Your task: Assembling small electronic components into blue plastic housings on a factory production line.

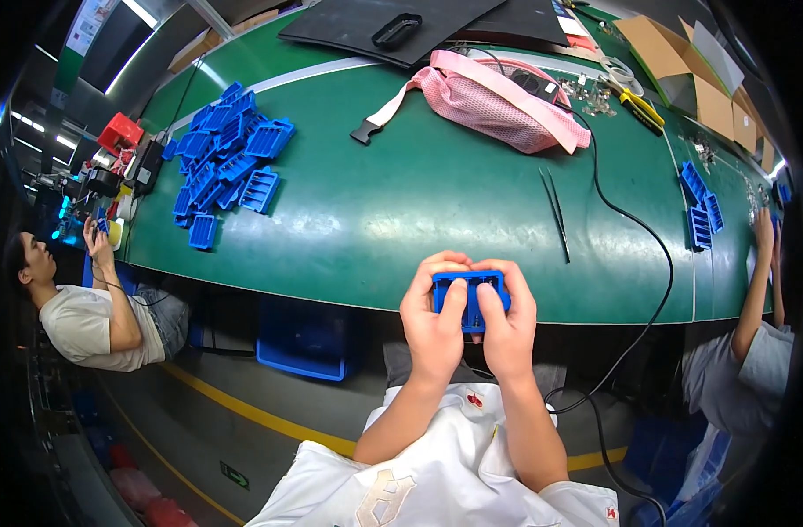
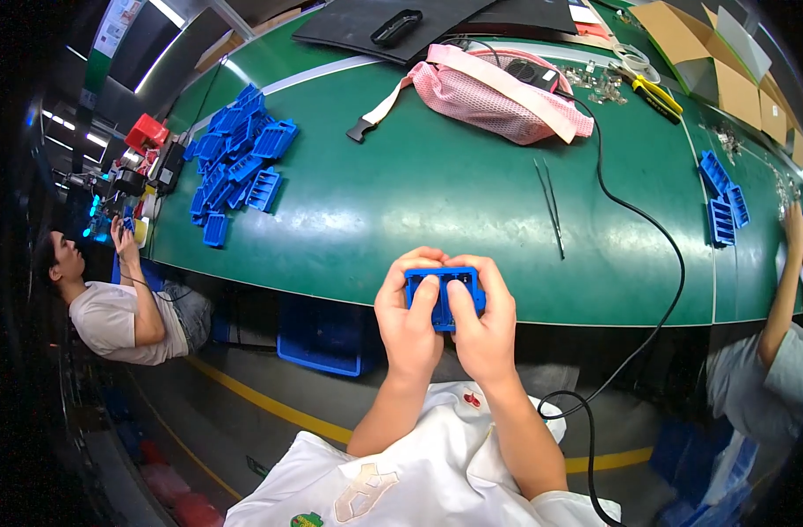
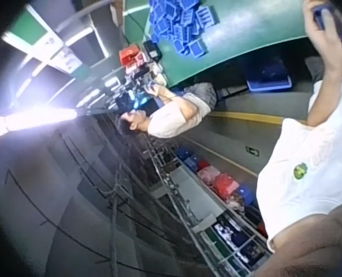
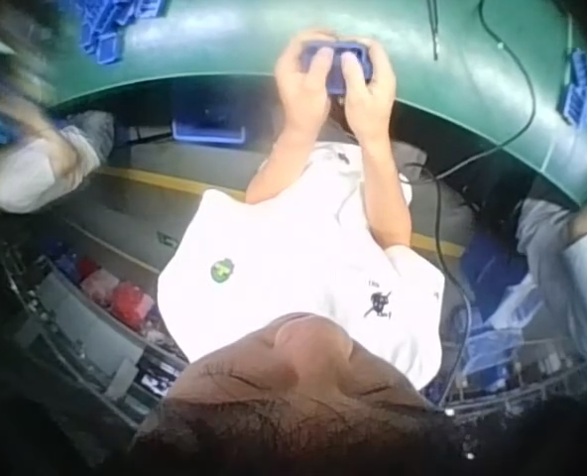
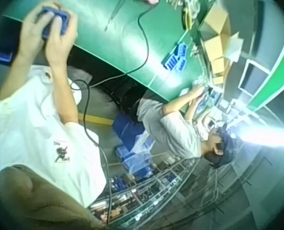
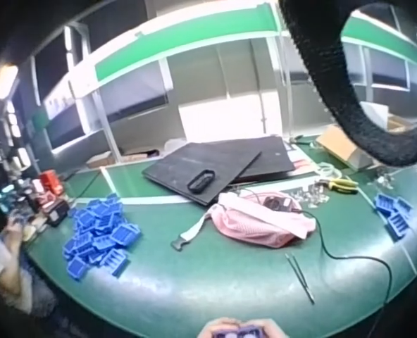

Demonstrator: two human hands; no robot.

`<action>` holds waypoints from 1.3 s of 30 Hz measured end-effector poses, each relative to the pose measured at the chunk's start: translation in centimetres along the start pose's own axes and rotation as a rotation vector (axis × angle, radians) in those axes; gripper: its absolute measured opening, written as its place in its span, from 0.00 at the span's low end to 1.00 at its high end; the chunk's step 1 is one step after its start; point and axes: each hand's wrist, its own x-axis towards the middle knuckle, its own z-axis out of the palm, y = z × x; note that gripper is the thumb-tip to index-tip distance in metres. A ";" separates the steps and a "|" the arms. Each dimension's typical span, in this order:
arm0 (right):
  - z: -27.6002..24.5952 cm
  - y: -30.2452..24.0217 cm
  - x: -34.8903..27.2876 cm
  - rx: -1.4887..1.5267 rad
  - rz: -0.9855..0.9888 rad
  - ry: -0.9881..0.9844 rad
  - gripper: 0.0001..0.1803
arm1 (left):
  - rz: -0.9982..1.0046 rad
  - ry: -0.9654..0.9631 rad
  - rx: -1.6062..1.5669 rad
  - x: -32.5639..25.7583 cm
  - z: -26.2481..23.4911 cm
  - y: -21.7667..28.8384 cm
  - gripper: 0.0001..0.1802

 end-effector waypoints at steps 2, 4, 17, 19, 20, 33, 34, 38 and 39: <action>-0.3 -0.8 -0.1 0.139 0.152 -0.041 0.08 | -0.068 -0.003 -0.077 0.1 0.0 0.1 0.06; -0.1 -0.5 0.2 0.139 0.128 -0.001 0.08 | -0.054 0.003 -0.077 -0.1 0.3 0.1 0.06; -0.5 -0.3 0.1 0.043 0.003 0.039 0.08 | 0.036 -0.057 -0.021 -0.5 0.4 0.1 0.08; -0.9 0.0 -0.6 -0.063 -0.112 0.068 0.08 | 0.000 -0.068 0.017 -1.3 0.0 1.1 0.10; -1.2 -0.1 -1.5 -0.074 -0.125 0.084 0.08 | -0.034 -0.078 0.055 -2.0 -0.4 1.5 0.11; -6.0 8.5 -5.6 0.285 0.186 -0.027 0.20 | -0.119 -0.183 0.198 -4.8 -6.4 -5.0 0.13; -5.9 8.4 -5.4 0.283 0.191 -0.025 0.20 | -0.131 -0.174 0.198 -4.8 -6.6 -5.3 0.13; -4.7 7.7 -5.0 0.396 0.221 -0.061 0.24 | -0.170 -0.190 0.203 -5.2 -7.6 -7.1 0.12; -4.6 7.9 -5.0 0.308 0.211 -0.030 0.25 | -0.180 -0.187 0.201 -5.1 -7.4 -7.1 0.12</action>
